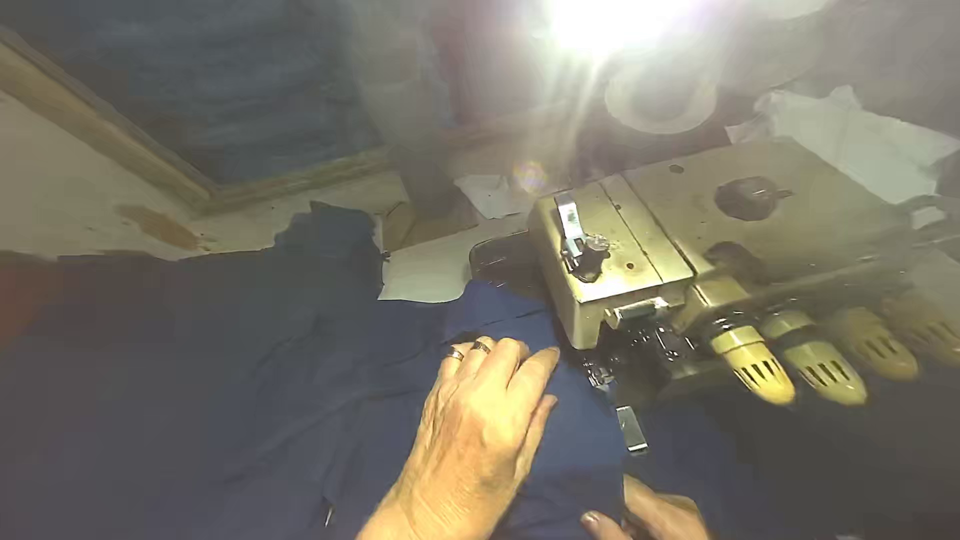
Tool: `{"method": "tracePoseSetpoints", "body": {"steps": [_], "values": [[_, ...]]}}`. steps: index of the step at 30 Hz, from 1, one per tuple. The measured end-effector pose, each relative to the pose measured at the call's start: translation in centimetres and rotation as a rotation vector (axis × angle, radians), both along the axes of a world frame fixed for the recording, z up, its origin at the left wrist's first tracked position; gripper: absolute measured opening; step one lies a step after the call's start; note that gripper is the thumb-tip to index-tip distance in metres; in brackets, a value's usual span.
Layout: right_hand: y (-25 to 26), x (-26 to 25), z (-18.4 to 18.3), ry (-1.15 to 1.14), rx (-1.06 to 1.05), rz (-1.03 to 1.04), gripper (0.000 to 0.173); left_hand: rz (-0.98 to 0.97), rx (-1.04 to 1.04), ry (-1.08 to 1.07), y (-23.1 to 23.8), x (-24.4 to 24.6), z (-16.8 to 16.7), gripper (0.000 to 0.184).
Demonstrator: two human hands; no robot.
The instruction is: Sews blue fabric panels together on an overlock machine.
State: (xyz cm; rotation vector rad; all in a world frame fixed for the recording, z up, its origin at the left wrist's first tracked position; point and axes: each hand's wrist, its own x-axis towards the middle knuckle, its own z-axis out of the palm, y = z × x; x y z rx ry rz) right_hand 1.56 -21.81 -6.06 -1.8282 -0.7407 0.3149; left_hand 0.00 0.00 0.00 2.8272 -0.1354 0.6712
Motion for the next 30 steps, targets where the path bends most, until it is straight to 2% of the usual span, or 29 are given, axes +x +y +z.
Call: {"method": "tracePoseSetpoints", "body": {"steps": [5, 11, 15, 20, 24, 30], "values": [[-0.2, 0.3, 1.0, 0.078, 0.124, 0.022, 0.029, 0.058, -0.127, -0.026, -1.1, 0.4, -0.5, 0.025], [0.2, 0.2, -0.4, -0.140, 0.242, -0.089, 0.019, -0.035, -0.359, 0.013, -1.2, 0.7, -0.9, 0.015], [0.4, 0.3, -0.9, -0.157, 0.264, -0.151, 0.017, -0.035, -0.338, 0.000, -1.2, 0.6, -1.1, 0.018], [0.3, 0.4, -1.2, -0.125, 0.259, -0.192, 0.014, -0.194, -0.591, -0.026, -0.7, 1.0, -0.8, 0.019], [0.5, 0.5, -0.9, -0.014, 0.346, -0.180, 0.012, -0.193, -0.505, 0.063, -0.3, 1.8, -0.3, 0.022], [0.3, 0.3, -0.6, 0.008, 0.328, -0.129, 0.017, -0.203, -0.411, 0.134, -0.2, 2.1, 0.1, 0.025]]}}
